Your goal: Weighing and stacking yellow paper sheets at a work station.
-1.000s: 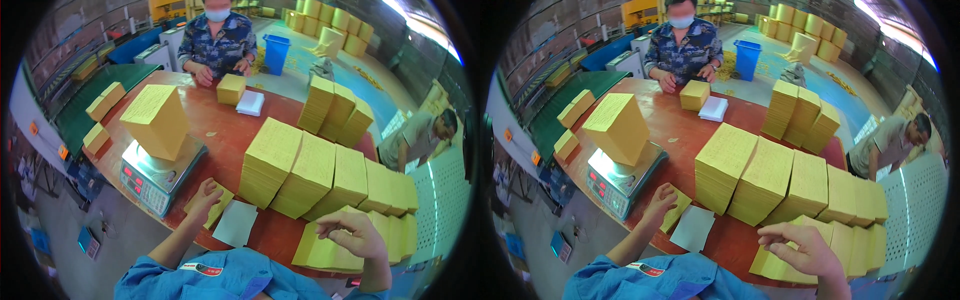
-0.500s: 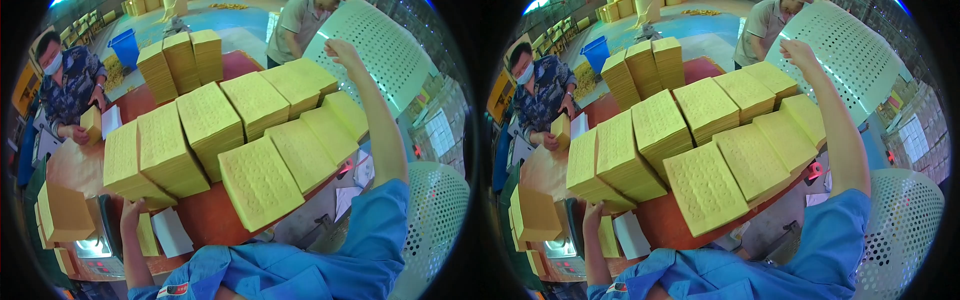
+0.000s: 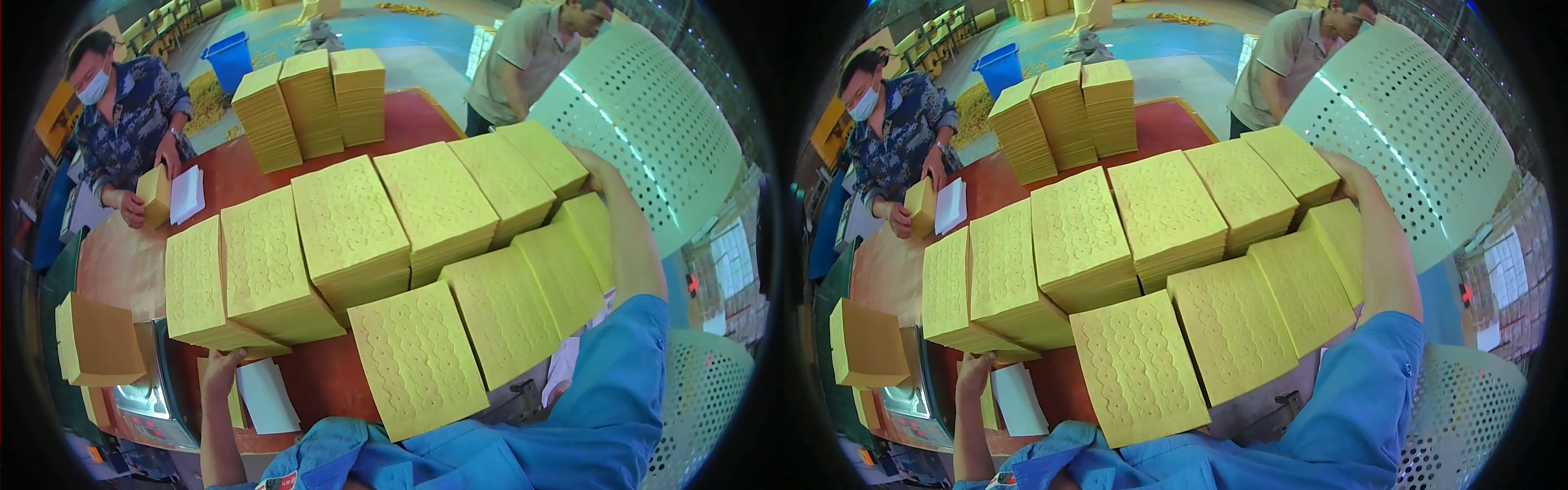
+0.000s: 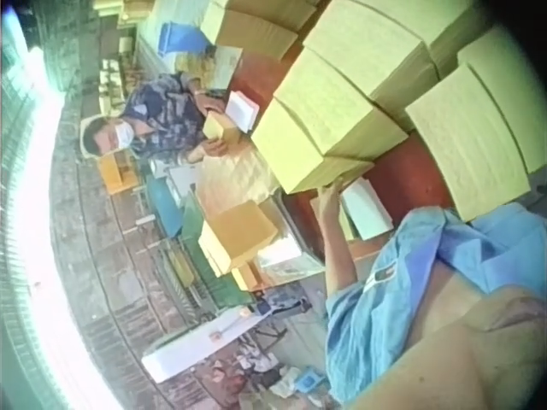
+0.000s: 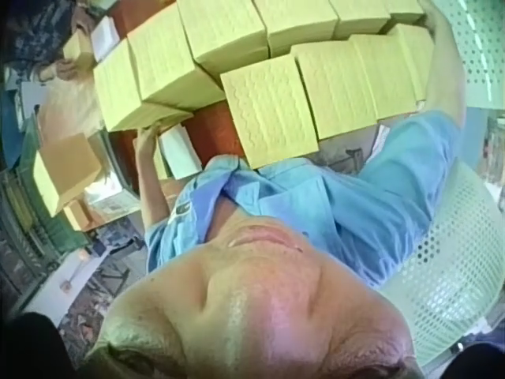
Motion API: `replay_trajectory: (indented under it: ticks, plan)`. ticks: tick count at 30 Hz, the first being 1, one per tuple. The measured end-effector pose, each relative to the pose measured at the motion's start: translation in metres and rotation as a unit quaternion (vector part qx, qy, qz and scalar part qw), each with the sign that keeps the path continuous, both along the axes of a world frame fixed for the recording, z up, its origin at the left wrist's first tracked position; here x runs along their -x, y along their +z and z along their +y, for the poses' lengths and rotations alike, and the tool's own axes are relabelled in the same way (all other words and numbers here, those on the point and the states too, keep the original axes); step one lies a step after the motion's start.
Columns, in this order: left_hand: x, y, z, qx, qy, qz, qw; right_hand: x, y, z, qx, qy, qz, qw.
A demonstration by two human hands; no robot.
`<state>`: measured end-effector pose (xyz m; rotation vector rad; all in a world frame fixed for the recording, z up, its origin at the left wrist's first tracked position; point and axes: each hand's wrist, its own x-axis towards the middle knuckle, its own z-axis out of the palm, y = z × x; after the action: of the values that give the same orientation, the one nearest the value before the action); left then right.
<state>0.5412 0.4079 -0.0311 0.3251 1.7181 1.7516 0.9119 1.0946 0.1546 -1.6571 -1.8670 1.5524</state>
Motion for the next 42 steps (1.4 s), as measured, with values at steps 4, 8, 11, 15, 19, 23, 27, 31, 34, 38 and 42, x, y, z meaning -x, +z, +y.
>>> replay_trajectory:
  ticks: [4,8,11,15,19,23,27,31,34,38,42]
  plan:
    - [-0.005,0.012,0.007,0.036,-0.023,0.015,0.999,-0.018,-0.018,0.029,0.001,0.04,-0.08,0.996]
    - [-0.011,0.028,0.006,0.06,-0.043,0.027,0.997,-0.022,-0.034,0.047,0.016,0.096,-0.135,0.986]
    - [-0.005,0.017,0.014,0.063,-0.063,0.025,0.996,-0.06,-0.056,0.087,0.107,0.022,-0.048,0.993]
    - [-0.006,0.014,0.009,0.083,-0.034,0.007,0.996,-0.036,-0.088,0.072,0.112,0.005,-0.047,0.993]
    - [-0.011,0.004,0.007,0.053,0.0,-0.005,0.999,-0.026,-0.082,0.072,0.114,-0.023,-0.055,0.992]
    - [-0.018,0.0,0.019,0.011,0.013,-0.031,0.999,-0.035,-0.086,0.071,0.115,-0.037,-0.061,0.991]
    - [-0.023,0.004,0.023,-0.008,0.046,-0.031,0.998,-0.031,-0.089,0.082,0.119,-0.032,-0.065,0.99]
    - [-0.018,0.003,0.024,-0.003,0.027,-0.042,0.999,-0.049,-0.081,0.102,0.116,-0.029,-0.07,0.99]
    - [-0.013,-0.002,0.019,0.014,0.028,-0.051,0.998,-0.049,-0.08,0.103,0.114,-0.029,-0.071,0.991]
    - [-0.014,-0.001,0.032,0.012,0.054,-0.025,0.998,-0.042,-0.072,0.099,0.106,-0.042,-0.071,0.991]
    - [0.002,-0.01,0.029,0.007,0.031,-0.04,0.999,-0.031,-0.067,0.091,0.098,-0.06,-0.07,0.991]
